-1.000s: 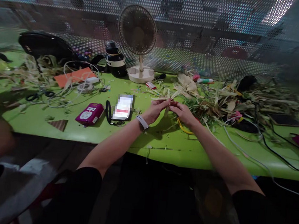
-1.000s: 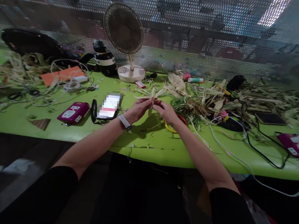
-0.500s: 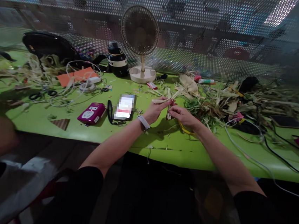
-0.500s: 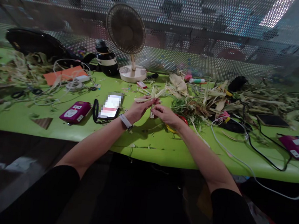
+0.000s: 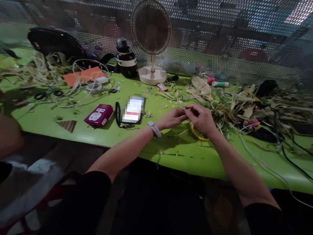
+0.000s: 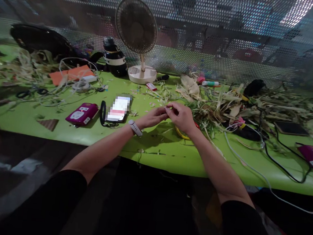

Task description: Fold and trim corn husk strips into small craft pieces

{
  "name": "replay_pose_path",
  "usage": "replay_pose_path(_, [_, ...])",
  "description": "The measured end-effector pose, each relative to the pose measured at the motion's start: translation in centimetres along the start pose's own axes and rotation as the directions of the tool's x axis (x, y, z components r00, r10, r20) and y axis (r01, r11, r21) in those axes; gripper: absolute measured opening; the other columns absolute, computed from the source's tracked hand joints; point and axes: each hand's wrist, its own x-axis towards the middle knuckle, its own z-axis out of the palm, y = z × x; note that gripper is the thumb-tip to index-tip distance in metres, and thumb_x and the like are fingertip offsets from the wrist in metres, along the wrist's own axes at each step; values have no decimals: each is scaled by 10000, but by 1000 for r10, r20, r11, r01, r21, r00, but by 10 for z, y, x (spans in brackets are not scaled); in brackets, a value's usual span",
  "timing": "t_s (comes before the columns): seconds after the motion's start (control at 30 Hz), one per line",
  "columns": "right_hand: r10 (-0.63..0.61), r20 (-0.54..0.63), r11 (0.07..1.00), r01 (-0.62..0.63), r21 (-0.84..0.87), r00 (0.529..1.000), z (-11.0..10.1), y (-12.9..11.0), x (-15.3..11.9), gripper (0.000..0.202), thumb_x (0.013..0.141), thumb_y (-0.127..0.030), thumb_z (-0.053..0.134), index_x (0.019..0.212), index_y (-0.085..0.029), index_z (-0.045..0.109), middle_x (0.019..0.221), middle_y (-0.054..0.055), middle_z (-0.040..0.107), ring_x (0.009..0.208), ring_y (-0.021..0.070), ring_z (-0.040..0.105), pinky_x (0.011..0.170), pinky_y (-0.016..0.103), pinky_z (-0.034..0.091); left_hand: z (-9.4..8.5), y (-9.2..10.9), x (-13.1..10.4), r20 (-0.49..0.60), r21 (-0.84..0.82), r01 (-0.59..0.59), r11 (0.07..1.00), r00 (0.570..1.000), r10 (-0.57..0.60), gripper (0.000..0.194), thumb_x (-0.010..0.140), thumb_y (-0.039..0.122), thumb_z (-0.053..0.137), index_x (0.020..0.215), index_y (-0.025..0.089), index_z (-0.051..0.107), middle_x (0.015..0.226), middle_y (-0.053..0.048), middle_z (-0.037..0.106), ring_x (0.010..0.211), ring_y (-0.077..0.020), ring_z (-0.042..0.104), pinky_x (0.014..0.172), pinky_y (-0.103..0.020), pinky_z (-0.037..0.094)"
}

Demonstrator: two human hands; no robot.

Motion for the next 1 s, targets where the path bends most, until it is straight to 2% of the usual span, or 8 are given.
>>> replay_pose_path(0.1, [21,5,989,-21,148,1000,1,4,2,264,822,-447,641,867,-187,659,635,-10,565,573,123,462,566,267,372,0,-3,2,26,4,20,1000,999,-20,254,915,359,536,896,134,654,850,-48,666,781,-145,571,751,-289,463])
replay_pose_path(0.23, [72,39,966,-80,247,997,2,6,5,332,775,-513,689,790,-186,635,618,-20,530,571,112,441,554,266,354,0,2,2,73,10,57,998,996,-57,220,887,334,589,841,127,649,736,-4,607,677,-109,500,679,-262,418])
replay_pose_path(0.33, [115,33,939,-119,323,993,3,5,6,419,743,-601,685,718,-194,588,638,-6,523,595,124,460,567,280,374,0,10,-1,109,18,81,997,991,-82,298,863,388,625,698,140,603,589,41,452,573,-84,381,585,-249,325])
replay_pose_path(0.43, [168,29,925,-168,340,985,3,0,6,457,719,-648,684,695,-210,557,624,-6,493,600,136,457,562,288,376,1,14,-5,171,-62,106,992,981,-94,439,826,497,647,577,161,515,538,51,342,524,-73,287,532,-257,227])
replay_pose_path(0.63, [194,15,918,-186,351,981,4,-10,4,505,708,-703,660,691,-212,542,656,10,505,632,146,468,566,294,376,6,13,-8,303,-186,173,967,946,-111,457,755,590,690,628,157,618,539,32,409,514,-75,294,509,-261,202])
replay_pose_path(0.77, [224,32,893,-219,393,974,-2,-7,10,549,686,-746,657,689,-209,545,614,-11,496,570,120,442,546,281,373,4,11,-8,218,-226,177,958,968,-128,415,763,541,714,619,156,653,556,15,488,528,-77,366,517,-247,277])
replay_pose_path(0.9, [273,43,873,-266,410,961,-23,8,20,518,756,-713,629,735,-196,593,618,-4,541,576,120,497,577,272,409,-3,9,-5,75,-431,198,880,980,-183,391,786,546,689,832,161,740,751,-31,633,613,-79,494,575,-231,384])
replay_pose_path(1.0, [320,158,874,-355,331,934,-37,17,24,523,850,-666,547,693,-172,622,640,32,594,613,132,537,605,276,423,-6,9,-3,-20,-521,173,836,977,-214,345,757,483,740,880,162,714,773,-19,631,624,-75,527,591,-224,411])
